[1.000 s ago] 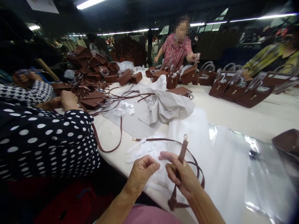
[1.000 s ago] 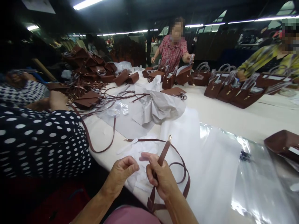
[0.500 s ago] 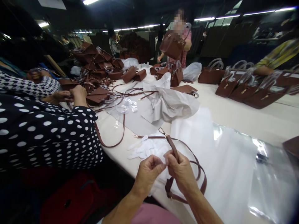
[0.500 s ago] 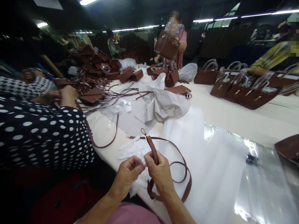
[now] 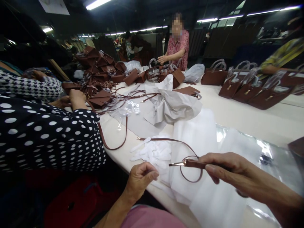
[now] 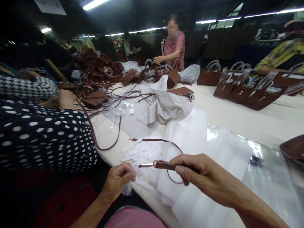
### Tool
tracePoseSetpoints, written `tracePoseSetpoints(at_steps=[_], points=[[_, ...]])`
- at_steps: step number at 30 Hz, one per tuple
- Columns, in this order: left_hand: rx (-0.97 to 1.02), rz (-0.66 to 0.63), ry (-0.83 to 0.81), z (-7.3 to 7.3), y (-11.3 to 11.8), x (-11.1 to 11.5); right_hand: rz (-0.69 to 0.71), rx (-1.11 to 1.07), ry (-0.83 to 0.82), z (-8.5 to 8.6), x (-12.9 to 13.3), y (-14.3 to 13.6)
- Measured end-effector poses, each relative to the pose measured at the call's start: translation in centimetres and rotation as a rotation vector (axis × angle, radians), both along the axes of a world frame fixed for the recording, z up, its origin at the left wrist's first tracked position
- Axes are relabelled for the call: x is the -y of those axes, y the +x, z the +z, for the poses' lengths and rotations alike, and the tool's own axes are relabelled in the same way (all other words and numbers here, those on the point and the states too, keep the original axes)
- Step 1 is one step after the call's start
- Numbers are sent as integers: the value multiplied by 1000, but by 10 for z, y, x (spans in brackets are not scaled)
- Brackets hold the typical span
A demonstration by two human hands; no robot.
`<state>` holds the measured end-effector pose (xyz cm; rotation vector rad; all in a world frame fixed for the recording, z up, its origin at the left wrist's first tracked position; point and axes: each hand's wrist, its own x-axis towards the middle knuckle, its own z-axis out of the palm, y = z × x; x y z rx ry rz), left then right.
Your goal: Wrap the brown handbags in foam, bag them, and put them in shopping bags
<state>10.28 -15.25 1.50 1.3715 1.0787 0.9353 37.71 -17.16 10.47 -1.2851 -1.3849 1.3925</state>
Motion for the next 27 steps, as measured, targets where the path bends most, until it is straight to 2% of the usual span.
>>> tracePoseSetpoints(at_steps=[2,3,9,19,24,27], points=[[-16,-25,8,1,-1,1,248,209,18,-3,-2,-1],[-26,-35,21,2,-2,2,310,278,20,-6,-3,-1],[-61,-63,81,3,-1,3,338,333,-64,-16,-3,1],[-59,-79,89,-2,3,-3,372,303,-60,-21,-5,-5],[-111,-151,95,2,8,-4,469,383,-47,-15,-12,-18],[-143,-227,96,2,14,-5,548,487,43,-14,-16,-32]])
